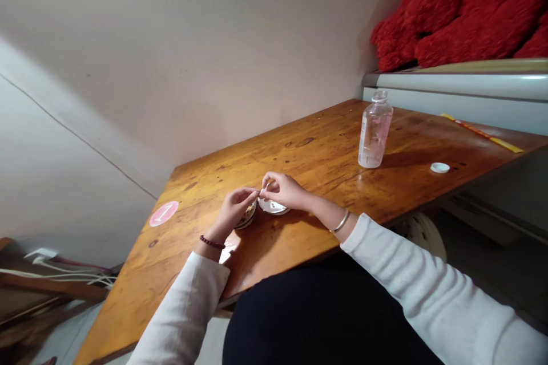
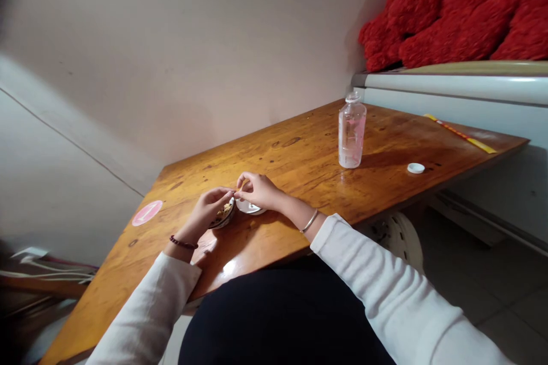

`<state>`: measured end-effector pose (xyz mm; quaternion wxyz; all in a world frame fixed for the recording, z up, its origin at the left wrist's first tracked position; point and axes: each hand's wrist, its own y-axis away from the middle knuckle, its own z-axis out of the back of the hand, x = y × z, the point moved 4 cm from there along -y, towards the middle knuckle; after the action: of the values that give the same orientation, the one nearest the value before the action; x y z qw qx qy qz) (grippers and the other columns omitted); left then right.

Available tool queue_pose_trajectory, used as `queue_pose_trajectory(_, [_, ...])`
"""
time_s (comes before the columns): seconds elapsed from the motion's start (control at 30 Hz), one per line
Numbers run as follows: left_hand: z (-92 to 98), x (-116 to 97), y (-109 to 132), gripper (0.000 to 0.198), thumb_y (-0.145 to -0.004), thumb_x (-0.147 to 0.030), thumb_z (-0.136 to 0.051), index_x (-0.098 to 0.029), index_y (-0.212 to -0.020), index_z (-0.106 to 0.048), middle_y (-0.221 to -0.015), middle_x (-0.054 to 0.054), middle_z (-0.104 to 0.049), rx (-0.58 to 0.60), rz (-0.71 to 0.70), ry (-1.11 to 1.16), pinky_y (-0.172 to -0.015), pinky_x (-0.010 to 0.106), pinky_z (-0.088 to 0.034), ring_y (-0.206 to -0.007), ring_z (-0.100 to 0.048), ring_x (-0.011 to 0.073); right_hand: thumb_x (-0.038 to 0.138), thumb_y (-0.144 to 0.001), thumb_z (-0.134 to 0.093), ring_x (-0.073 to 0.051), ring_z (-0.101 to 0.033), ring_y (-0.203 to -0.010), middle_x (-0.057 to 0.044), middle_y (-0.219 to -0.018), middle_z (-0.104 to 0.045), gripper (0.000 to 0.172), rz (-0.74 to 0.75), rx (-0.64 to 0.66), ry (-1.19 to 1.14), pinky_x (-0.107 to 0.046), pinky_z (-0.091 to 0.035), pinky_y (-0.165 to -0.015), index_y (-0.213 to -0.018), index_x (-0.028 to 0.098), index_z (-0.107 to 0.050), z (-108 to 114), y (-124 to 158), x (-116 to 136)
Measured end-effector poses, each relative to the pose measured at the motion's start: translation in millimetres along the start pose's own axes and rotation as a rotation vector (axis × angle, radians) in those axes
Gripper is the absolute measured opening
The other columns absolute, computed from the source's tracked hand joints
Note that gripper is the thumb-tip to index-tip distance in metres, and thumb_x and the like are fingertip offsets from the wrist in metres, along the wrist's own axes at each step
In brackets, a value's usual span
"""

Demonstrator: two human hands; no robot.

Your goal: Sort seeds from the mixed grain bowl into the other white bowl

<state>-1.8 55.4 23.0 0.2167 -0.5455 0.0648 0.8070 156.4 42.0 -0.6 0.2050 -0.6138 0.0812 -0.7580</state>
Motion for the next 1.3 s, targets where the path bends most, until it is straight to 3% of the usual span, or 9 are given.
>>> queue_pose_trajectory(0.97, [0.7, 14.3, -1.1, 0.041, -0.072, -0.049, -0.071, -0.013, -0.09, -0.068, -0.089, 0.009, -0.073, 0.049, -0.041, 0.021, -0.07, 0.027, -0.05, -0.078, -0.066, 0.019, 0.028, -0.076, -0.066, -0.017, -0.07, -0.068, -0.001, -0.075, -0.071, 0.021, -0.065, -0.037, -0.085, -0.023, -0.051, -0.06, -0.088, 0.021, -0.05, -3.7, 1.1, -5.4])
queue_pose_trajectory(1.2, [2.4, 23.4, -4.8, 0.04, -0.076, -0.048, -0.068, -0.013, -0.095, -0.069, -0.089, 0.01, -0.073, 0.067, -0.088, -0.005, -0.076, 0.029, -0.05, -0.083, -0.066, 0.0205, 0.023, -0.075, -0.066, -0.016, -0.07, -0.077, -0.002, -0.081, -0.07, 0.024, -0.041, 0.016, -0.078, -0.024, -0.053, -0.064, -0.095, 0.021, -0.054, -5.8, 1.9, -6.3])
queue_pose_trajectory(1.3, [2.3, 18.9, -3.4, 0.039, -0.077, -0.048, -0.067, -0.013, -0.094, -0.071, -0.089, 0.01, -0.072, 0.021, -0.133, -0.078, -0.076, 0.028, -0.049, -0.083, -0.065, 0.02, 0.019, -0.074, -0.066, -0.017, -0.07, -0.08, -0.003, -0.085, -0.071, 0.027, -0.032, 0.03, -0.085, -0.025, -0.054, -0.067, -0.098, 0.021, -0.054, -6.4, 1.6, -8.4])
